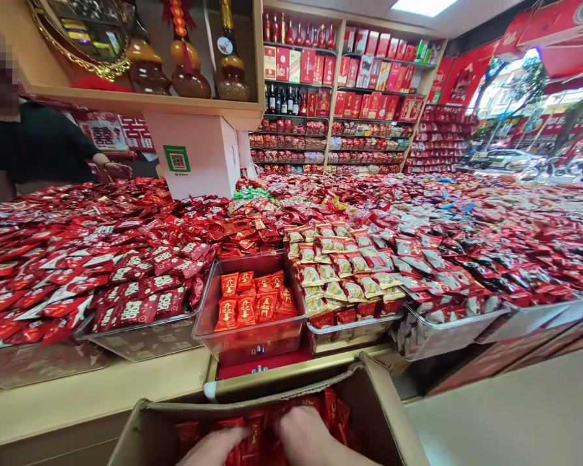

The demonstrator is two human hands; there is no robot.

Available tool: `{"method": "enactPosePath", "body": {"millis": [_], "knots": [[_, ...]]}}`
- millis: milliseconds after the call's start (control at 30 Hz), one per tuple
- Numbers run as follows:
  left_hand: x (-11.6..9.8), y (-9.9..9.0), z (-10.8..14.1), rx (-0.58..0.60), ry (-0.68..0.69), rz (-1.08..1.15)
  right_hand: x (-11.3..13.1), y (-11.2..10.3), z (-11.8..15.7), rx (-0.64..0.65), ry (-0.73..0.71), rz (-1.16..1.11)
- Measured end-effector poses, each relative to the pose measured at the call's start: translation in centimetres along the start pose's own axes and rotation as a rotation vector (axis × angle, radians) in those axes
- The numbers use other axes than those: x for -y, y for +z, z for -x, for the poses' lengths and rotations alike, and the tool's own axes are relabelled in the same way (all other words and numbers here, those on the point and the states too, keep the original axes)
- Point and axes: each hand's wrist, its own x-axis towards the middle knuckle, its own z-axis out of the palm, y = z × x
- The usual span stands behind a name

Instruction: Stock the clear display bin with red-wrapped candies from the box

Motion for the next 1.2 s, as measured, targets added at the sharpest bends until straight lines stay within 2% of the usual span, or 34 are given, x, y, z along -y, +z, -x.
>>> {"method": "enactPosePath", "body": {"millis": [100, 167, 233, 333, 400, 533, 600, 667, 733, 800, 867, 933, 1000, 1100, 1200], "knots": [[-1.8, 0.1, 0.6, 0.034, 0.052, 0.175, 2.7, -3.2, 1.5, -0.106, 0.043, -0.113], [-3.6, 0.3, 0.9, 0.091, 0.104, 0.394, 4.2, -4.6, 2.0, -0.143, 0.081, -0.344], [-5.2, 0.6, 1.1, 0.065, 0.156, 0.593, 5.2, -5.4, 2.0, -0.151, 0.111, -0.566], [-6.5, 0.6, 1.0, -0.007, 0.182, 0.824, 6.0, -5.9, 1.8, -0.16, 0.151, -0.808], [-6.8, 0.5, 1.0, -0.011, 0.173, 0.924, 6.2, -6.0, 1.7, -0.17, 0.171, -0.902], [-6.9, 0.3, 0.7, -0.046, 0.135, 1.054, 6.1, -6.2, 1.6, -0.298, 0.083, -0.887], [-6.9, 0.2, 0.7, -0.096, 0.086, 1.118, 6.0, -6.3, 1.7, -0.344, 0.054, -0.917], [-7.1, 0.2, 1.0, -0.113, -0.017, 1.167, 6.0, -6.5, 1.9, -0.318, 0.048, -1.021], [-7.3, 0.1, 1.4, -0.058, -0.142, 1.206, 5.9, -6.8, 2.2, -0.237, -0.017, -1.155], [-7.6, -0.1, 1.8, 0.061, -0.209, 1.262, 5.9, -7.1, 2.5, -0.146, -0.134, -1.233], [-7.8, -0.2, 2.0, 0.192, -0.183, 1.334, 6.0, -7.3, 2.5, -0.082, -0.22, -1.203], [-7.9, -0.2, 2.0, 0.271, -0.143, 1.339, 6.2, -7.3, 2.3, -0.079, -0.217, -1.129], [-7.9, -0.2, 1.8, 0.232, -0.183, 1.258, 6.3, -7.2, 2.0, -0.146, -0.146, -1.081], [-7.7, -0.5, 1.5, 0.044, -0.271, 1.238, 6.1, -7.2, 1.8, -0.29, -0.016, -1.015], [-7.6, -1.3, 1.6, -0.111, -0.203, 1.358, 5.3, -7.6, 2.2, -0.313, 0.027, -0.873]]}}
